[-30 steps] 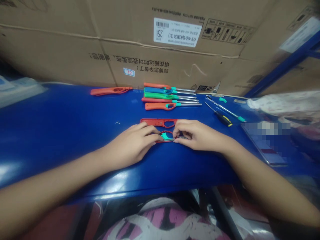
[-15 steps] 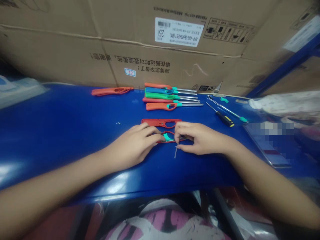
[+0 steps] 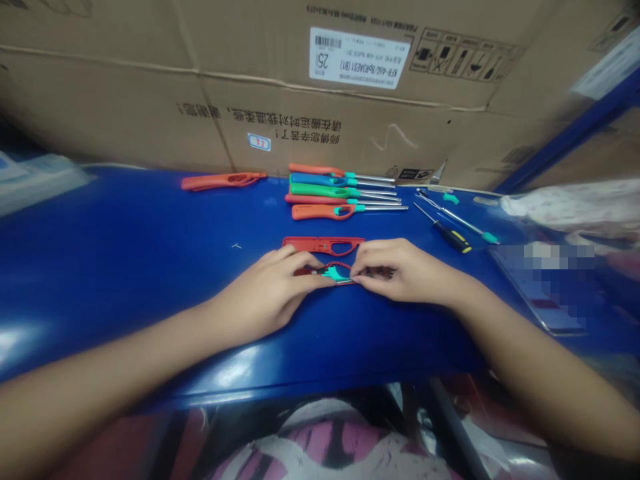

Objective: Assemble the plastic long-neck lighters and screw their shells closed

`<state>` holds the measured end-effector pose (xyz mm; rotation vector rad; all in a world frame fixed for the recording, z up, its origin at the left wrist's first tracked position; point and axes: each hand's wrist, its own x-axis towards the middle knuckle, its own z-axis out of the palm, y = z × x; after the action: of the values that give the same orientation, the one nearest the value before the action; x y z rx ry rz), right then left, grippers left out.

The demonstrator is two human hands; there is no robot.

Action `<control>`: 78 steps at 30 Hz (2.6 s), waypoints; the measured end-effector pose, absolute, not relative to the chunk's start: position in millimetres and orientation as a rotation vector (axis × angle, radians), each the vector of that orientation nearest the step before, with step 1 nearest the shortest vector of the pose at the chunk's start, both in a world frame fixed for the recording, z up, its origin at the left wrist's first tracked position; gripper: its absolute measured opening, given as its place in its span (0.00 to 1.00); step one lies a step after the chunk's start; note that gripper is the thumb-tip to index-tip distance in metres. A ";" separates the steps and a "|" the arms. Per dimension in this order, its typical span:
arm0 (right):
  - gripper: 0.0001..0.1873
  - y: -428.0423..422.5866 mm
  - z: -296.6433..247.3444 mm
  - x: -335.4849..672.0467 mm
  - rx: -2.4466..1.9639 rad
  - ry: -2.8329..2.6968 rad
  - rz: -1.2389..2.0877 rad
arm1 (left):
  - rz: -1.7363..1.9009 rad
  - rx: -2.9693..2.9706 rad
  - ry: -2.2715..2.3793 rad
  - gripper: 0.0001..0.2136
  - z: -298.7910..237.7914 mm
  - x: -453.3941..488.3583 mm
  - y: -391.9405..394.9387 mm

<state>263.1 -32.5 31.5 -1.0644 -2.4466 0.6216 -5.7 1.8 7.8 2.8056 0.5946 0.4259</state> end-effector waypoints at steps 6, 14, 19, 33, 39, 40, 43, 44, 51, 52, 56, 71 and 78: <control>0.08 -32.0 33.3 264.0 -1.073 -2.452 0.663 | 0.436 2.763 0.603 0.21 6.7 -5.6 0.4; 0.08 -32.1 31.4 264.9 -1.061 -2.432 0.672 | 0.459 2.762 0.606 0.20 5.5 -5.4 1.4; 0.06 -33.1 32.4 263.7 -1.080 -2.445 0.665 | 0.465 2.750 0.640 0.14 9.4 -4.7 0.3; 0.05 -27.8 22.8 257.6 -1.124 -2.373 0.601 | 0.216 3.087 0.611 0.25 11.2 -3.3 -3.1; 0.06 -27.9 21.0 252.6 -1.170 -2.327 0.593 | 0.277 3.081 0.571 0.23 11.9 -6.5 -3.8; 0.06 -28.3 21.9 252.4 -1.172 -2.319 0.601 | 0.289 3.072 0.561 0.22 12.4 -7.1 -3.9; 0.04 -29.8 26.4 253.2 -1.157 -2.313 0.629 | 0.343 3.046 0.564 0.21 13.4 -8.3 -3.7; 0.04 -30.6 28.2 253.7 -1.135 -2.326 0.643 | 0.368 3.036 0.569 0.20 13.4 -8.3 -3.5; 0.06 -37.7 39.7 255.7 -0.991 -2.456 0.678 | 0.457 2.975 0.594 0.16 12.8 -6.9 -0.5; 0.06 -37.9 40.8 256.2 -0.985 -2.452 0.675 | 0.461 2.966 0.590 0.16 13.1 -6.8 -0.1; 0.09 -32.2 43.2 265.9 -1.058 -2.335 0.550 | 0.496 2.955 0.589 0.16 15.7 -6.8 0.3; 0.14 22.5 42.9 371.1 -2.047 -1.663 -0.014 | 0.481 3.023 0.648 0.15 22.6 -10.3 -0.2; 0.22 44.0 47.9 422.4 -2.361 -1.488 -0.133 | 0.542 3.067 0.654 0.13 28.4 -13.0 -1.4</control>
<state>422.4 44.0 47.9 -2.3606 -1.4879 -0.1333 -13.0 -1.4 28.4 3.0672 0.6540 0.5425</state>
